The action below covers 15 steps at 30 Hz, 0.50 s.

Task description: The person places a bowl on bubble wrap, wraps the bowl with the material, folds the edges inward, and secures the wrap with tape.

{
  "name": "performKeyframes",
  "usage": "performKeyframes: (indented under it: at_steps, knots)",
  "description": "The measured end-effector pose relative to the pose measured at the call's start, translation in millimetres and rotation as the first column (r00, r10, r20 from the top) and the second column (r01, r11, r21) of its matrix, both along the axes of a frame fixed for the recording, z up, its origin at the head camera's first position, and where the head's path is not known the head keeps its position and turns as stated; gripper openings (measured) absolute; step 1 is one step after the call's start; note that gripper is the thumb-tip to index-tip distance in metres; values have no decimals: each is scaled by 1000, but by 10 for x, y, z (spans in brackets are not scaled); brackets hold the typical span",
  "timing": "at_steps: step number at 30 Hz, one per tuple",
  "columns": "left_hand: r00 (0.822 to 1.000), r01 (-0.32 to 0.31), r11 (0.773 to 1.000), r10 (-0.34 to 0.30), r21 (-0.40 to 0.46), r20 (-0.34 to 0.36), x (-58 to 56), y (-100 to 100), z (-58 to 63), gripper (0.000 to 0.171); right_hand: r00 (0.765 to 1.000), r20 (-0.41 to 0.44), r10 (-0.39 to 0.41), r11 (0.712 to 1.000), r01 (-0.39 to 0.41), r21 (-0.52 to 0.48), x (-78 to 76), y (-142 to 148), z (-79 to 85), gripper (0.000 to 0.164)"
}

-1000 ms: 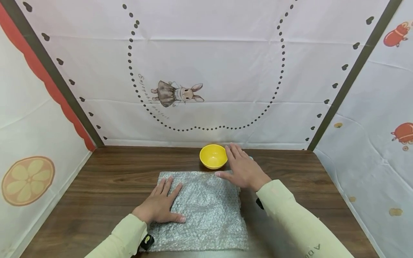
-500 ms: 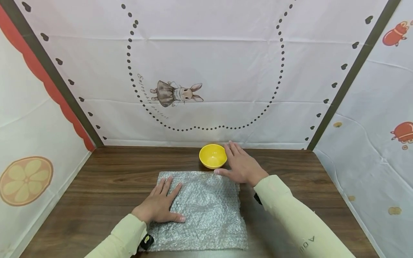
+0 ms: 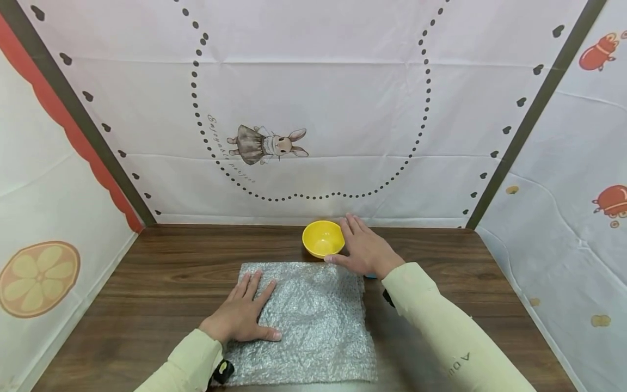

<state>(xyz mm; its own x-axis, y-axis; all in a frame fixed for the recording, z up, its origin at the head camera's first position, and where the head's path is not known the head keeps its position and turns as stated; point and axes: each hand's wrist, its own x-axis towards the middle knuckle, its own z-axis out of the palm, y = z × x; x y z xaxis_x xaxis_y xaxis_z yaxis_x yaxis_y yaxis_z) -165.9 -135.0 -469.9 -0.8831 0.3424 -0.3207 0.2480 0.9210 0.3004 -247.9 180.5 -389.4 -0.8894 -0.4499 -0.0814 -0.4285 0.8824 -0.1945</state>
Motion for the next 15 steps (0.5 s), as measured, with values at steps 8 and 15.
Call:
performKeyframes:
  at_steps: [8, 15]
  knots:
    - [1000, -1, 1000, 1, 12, -5, 15, 0, -8, 119, 999, 30, -18, 1000, 17, 21, -78, -38, -22, 104]
    - [1000, -11, 1000, 11, 9, 2, 6, 6, -4, 118, 999, 43, -22, 999, 21, 25, -160, -64, -30, 106]
